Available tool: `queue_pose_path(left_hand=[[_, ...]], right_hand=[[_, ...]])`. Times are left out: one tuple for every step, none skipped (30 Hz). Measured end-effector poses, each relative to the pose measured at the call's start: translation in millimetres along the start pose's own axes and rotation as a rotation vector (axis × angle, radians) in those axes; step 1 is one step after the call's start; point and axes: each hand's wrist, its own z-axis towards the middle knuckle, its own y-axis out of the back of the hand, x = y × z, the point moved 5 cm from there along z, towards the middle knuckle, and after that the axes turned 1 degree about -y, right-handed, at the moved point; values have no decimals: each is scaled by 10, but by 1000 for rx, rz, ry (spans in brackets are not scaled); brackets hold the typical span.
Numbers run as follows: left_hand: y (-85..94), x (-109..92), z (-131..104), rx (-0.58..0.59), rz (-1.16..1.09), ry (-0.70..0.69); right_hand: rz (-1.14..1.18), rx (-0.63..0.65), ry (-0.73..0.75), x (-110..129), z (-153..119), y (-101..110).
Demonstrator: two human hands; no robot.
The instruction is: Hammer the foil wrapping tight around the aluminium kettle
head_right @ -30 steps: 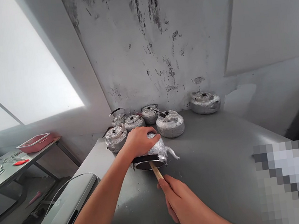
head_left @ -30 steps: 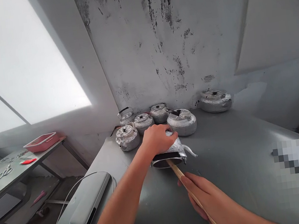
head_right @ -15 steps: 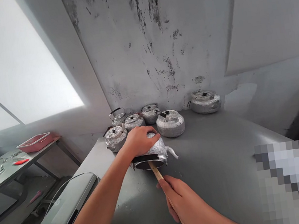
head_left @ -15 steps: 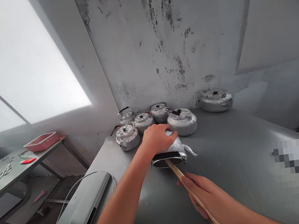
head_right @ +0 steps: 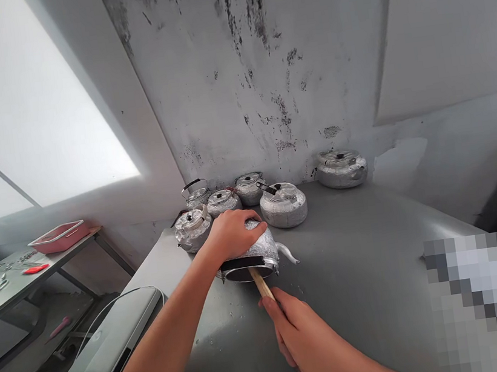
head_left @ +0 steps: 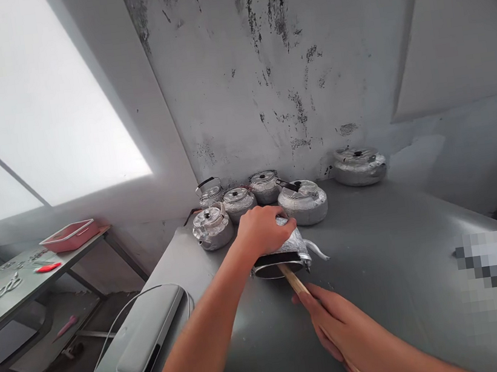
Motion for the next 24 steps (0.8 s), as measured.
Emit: queue_pose_path(left_hand=[[-1,1,1,1,-1,1],[-2,2,2,2,-3,1],[-5,4,3,3,-5,0],[-8,7,5,5,-8,-2],[-11,8,6,6,-10,-5],[-13,9,8,6,-11,-8],[-14,9,9,5,-10,-10],[-15,8,10,5,-8,-12],[-15,7,10,6,-7,-13],[-15,5,10,7,-5,-12],[-14,4,10,10,-3,-9],[-13,4,9,13,-1,-4],[-13,4,8,16,0,-1],[-12,4,7,17,0,2],[-12,3,6,17,1,2],[-11,2,5,16,1,-1],[-10,1,4,13,1,-5],[-10,0,4,10,0,-9],[-9,0,4,6,0,-10],[-8,2,4,3,-1,-9],[-7,3,4,0,-2,-6],[-7,4,4,-2,-3,-2],[-7,5,5,-1,-4,1],[-7,5,5,0,-4,2]], right_hand=[[-9,11,-23,6,-5,2],[-12,25,-45,8,-10,4],[-9,36,-53,13,-13,8],[-4,40,-50,18,-14,13],[-2,36,-42,21,-13,20],[-3,32,-33,20,-9,25],[-5,28,-29,15,-4,28],[-9,25,-30,6,3,30],[-13,25,-33,-5,10,30],[-19,28,-36,-15,18,30],[-23,33,-38,-25,25,27],[-23,38,-39,-33,32,24],[-16,38,-36,-39,36,23],[-1,32,-26,-40,39,24],[18,19,-7,-37,39,27],[32,3,11,-31,36,31],[36,-8,24,-26,31,34],[27,-12,25,-24,26,33],[11,-6,15,-26,20,30],[-2,2,-1,-28,15,26],[-10,10,-14,-29,12,25],[-14,12,-16,-24,10,26],[-15,6,-4,-14,10,31],[-17,-3,13,-3,11,37]])
